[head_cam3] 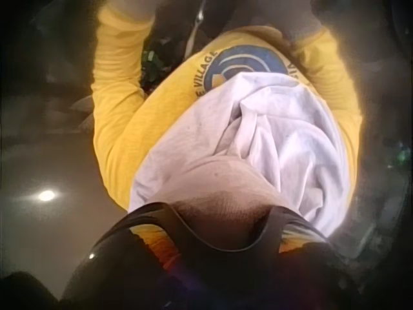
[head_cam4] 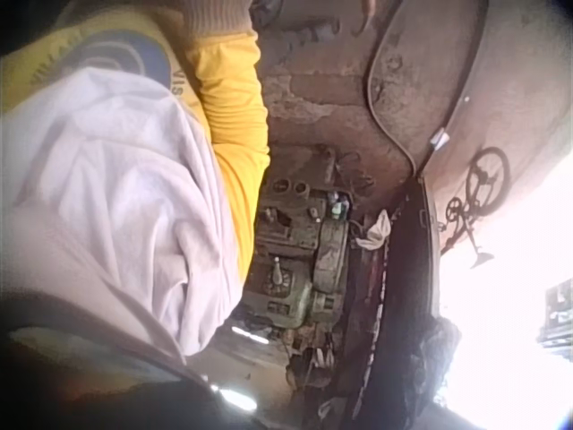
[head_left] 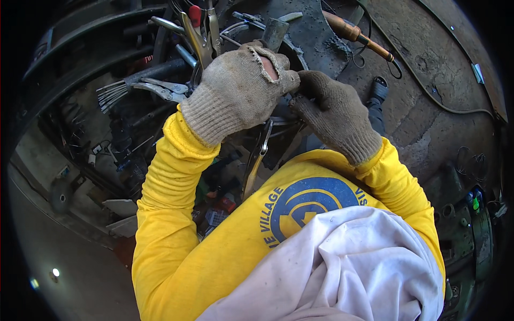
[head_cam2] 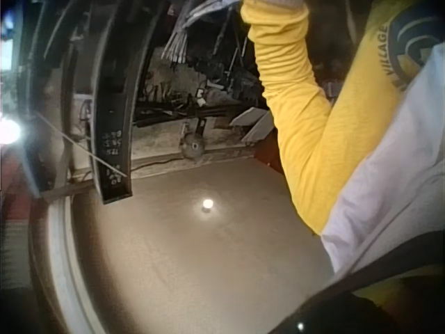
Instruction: The person uses an angle grinder to smooth the edges of metal plates and uses a welding tool to join pieces of a metal frame together.
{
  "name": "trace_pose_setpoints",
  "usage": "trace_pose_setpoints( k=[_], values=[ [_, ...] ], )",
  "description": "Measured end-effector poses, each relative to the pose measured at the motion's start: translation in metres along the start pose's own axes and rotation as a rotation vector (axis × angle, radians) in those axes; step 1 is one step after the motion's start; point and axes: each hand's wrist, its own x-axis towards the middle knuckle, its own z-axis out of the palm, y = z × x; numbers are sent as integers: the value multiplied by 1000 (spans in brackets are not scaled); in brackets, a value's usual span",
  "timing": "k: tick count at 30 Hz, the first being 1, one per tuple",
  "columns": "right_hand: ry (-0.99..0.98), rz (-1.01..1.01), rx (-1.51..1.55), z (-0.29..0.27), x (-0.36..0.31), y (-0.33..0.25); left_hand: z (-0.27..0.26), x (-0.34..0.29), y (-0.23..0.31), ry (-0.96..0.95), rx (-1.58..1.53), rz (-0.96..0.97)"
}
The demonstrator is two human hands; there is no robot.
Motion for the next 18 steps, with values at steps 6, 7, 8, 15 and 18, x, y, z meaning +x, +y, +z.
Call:
trace_pose_setpoints(
  k=[6, 7, 8, 15, 18],
  values=[
    [199, 4, 303, -28, -7, 30, -1, -7, -1, 149, -50, 64],
    [256, 24, 360, -38, -8, 40, 2, -7, -4, 69, -74, 46],
    [243, 52, 353, -51, -12, 48, 1, -10, -3, 46, -56, 39],
    [462, 190, 328, -92, -42, 113, -10, -3, -1, 25, 37, 122],
    [489, 238, 254, -82, -52, 114, -9, -3, 0, -34, 87, 90]
  ],
)
